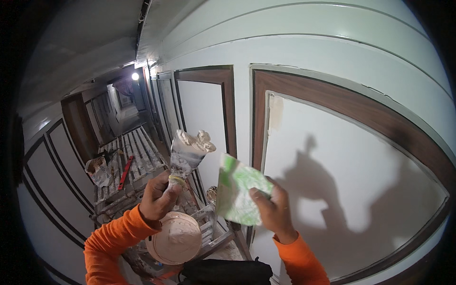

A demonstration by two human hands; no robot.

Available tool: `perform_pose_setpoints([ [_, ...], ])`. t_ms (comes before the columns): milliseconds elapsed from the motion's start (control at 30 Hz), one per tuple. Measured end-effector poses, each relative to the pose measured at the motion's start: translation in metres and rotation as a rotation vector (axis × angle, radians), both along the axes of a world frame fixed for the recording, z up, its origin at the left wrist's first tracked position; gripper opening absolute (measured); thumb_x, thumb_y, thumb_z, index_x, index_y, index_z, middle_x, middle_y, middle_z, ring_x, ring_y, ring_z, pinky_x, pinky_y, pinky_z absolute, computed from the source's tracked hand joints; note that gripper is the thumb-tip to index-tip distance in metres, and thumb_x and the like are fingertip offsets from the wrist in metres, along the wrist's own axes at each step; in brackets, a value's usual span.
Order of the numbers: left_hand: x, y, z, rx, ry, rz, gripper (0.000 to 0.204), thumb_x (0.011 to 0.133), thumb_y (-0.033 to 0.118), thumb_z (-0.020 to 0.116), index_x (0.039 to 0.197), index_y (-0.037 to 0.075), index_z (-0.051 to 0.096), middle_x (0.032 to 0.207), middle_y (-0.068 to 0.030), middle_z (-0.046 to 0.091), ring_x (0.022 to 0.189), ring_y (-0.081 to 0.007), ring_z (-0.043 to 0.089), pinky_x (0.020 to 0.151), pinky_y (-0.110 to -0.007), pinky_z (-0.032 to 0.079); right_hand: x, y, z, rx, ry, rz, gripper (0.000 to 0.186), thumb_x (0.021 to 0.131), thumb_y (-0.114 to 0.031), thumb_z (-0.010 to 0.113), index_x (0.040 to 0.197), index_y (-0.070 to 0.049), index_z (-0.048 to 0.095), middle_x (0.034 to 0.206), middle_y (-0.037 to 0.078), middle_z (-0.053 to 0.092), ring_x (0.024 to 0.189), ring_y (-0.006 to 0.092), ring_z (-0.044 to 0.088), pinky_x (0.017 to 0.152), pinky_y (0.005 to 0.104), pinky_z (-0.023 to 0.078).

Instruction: The person scoops plaster from a bucket using a putty knife and applies it to the top corner of a door frame using a piece of cardboard while standing on a ladder.

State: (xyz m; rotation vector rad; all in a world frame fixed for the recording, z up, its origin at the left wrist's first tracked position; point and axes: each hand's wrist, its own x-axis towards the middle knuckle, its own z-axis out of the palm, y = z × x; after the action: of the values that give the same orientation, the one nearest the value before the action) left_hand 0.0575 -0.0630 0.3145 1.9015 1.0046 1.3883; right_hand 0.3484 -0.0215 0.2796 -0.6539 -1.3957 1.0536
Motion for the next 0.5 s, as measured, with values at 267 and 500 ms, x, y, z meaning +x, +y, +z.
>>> perform_pose_setpoints([
  [267, -0.024, 0.025, -0.016, 0.501, 0.41, 0.219, 0.032, 0.09, 0.015, 0.071, 0.115, 0.0, 0.057, 0.084, -0.0121, 0.061, 0.065, -0.0235, 0.059, 0.06, -0.031, 0.048, 0.017, 0.014, 0.0, -0.411, 0.424, 0.511, 0.048, 0.085, -0.015, 0.056, 0.127, 0.007, 0.057, 0.114, 0.015, 0.068, 0.1, 0.0243, 0.068, 0.091, 0.0361, 0.053],
  [500, -0.013, 0.031, -0.018, 0.602, 0.561, 0.284, 0.077, 0.078, 0.005, 0.078, 0.148, 0.019, 0.048, 0.1, -0.0113, 0.056, 0.082, -0.0261, 0.058, 0.069, -0.038, 0.051, -0.018, -0.006, -0.025, -0.602, 0.546, 0.625, 0.05, 0.089, -0.016, 0.056, 0.135, 0.003, 0.052, 0.121, 0.015, 0.065, 0.107, 0.0261, 0.066, 0.097, 0.0405, 0.051],
])
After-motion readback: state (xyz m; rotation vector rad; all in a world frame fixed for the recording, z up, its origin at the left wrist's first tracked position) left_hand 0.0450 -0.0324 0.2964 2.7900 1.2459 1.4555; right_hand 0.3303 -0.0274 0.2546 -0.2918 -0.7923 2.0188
